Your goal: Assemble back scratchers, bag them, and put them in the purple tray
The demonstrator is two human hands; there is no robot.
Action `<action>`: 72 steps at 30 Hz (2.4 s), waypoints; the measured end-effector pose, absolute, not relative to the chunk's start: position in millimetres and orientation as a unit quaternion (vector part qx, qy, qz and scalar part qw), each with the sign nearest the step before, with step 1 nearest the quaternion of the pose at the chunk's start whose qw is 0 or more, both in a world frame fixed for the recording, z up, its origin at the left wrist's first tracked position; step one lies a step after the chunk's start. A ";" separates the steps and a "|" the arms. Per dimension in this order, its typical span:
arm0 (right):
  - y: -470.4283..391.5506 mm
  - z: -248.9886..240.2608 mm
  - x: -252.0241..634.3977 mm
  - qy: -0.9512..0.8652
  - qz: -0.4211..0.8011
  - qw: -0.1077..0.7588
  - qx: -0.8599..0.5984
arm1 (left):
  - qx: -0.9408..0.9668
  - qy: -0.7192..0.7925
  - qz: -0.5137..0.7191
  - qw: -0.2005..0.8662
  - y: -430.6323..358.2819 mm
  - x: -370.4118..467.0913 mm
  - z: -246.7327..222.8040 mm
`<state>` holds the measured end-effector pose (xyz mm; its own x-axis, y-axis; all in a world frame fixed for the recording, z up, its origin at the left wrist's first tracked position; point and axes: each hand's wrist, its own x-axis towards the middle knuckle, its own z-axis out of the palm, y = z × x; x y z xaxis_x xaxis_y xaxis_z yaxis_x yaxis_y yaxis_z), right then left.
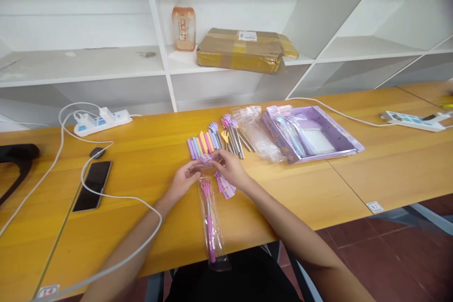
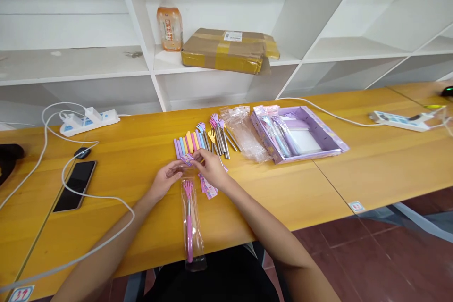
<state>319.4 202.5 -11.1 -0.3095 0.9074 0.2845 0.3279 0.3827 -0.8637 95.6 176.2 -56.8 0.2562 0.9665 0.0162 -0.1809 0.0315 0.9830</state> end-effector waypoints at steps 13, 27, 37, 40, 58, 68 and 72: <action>206.9 -30.8 328.5 -0.762 0.298 0.396 -0.418 | 0.389 0.311 0.478 0.724 178.0 93.0 -52.2; 190.9 -33.8 332.7 -0.844 0.216 0.329 -0.364 | 0.422 0.305 0.430 0.737 178.9 90.0 -48.7; 192.1 -35.4 327.2 -0.763 0.276 0.392 -0.434 | 0.458 0.288 0.415 0.731 177.5 89.5 -42.9; 195.1 -35.1 328.5 -0.761 0.287 0.427 -0.396 | 0.474 0.321 0.424 0.702 176.0 93.1 -46.9; 191.7 -44.3 324.0 -0.743 0.403 0.361 -0.394 | 0.538 0.473 0.351 0.602 175.1 94.2 -49.1; 193.2 -48.8 313.5 -0.712 0.413 0.392 -0.411 | 0.554 0.433 0.294 0.648 175.9 92.2 -40.9; 188.7 -22.1 317.0 -0.713 0.424 0.334 -0.448 | 0.601 0.460 0.298 0.582 176.0 91.2 -39.9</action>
<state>317.0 188.7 -22.1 -0.3757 0.9218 0.0957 0.3548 0.2384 -0.9040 91.2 176.0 -39.9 0.3994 0.8996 -0.1767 0.2065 0.0995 0.9734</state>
